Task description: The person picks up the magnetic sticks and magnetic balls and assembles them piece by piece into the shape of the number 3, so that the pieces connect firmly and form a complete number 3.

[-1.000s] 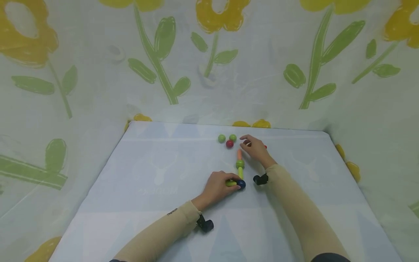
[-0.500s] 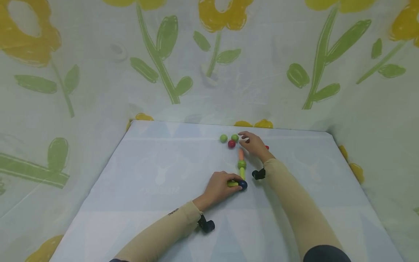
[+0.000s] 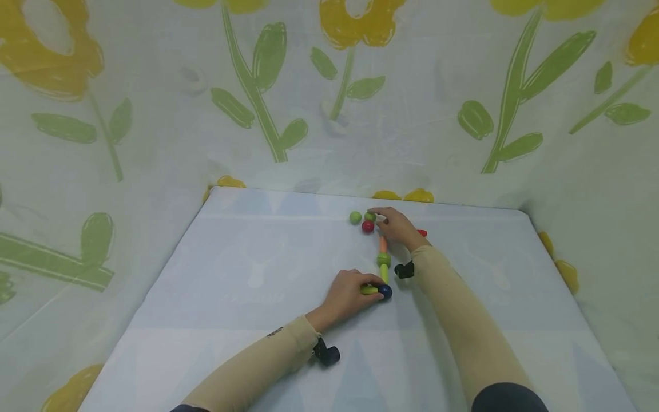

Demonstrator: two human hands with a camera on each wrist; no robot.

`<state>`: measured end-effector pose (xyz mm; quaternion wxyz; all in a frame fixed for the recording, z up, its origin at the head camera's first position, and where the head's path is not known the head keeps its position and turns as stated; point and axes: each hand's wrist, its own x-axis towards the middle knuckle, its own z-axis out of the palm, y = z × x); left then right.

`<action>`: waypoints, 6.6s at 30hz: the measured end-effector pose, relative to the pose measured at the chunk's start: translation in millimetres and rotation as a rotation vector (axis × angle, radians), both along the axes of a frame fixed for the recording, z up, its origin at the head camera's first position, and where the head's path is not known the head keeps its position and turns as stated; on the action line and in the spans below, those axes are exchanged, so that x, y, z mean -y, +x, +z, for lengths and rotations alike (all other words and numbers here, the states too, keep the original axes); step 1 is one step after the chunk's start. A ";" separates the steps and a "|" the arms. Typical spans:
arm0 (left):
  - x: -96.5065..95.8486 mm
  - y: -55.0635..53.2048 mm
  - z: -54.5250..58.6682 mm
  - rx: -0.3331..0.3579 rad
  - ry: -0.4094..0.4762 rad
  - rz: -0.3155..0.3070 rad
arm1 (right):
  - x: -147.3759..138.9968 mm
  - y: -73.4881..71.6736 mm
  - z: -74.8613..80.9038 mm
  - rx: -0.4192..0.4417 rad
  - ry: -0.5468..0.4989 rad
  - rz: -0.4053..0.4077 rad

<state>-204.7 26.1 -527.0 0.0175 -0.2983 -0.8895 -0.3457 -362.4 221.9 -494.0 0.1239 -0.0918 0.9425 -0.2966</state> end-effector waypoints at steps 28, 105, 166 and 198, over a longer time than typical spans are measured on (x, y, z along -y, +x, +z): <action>-1.9 -1.0 -3.5 0.002 -0.010 0.001 | 3.8 -3.4 -1.7 -0.051 -0.002 -0.055; -6.9 4.6 -3.2 0.029 -0.013 0.005 | -29.4 36.9 -2.8 0.020 0.017 -0.041; -20.1 13.7 -4.5 0.017 -0.017 -0.013 | -109.2 75.6 -14.4 -0.026 0.008 -0.208; -19.6 13.0 -6.4 0.009 -0.004 -0.012 | -96.9 77.6 -12.4 -0.093 0.001 -0.230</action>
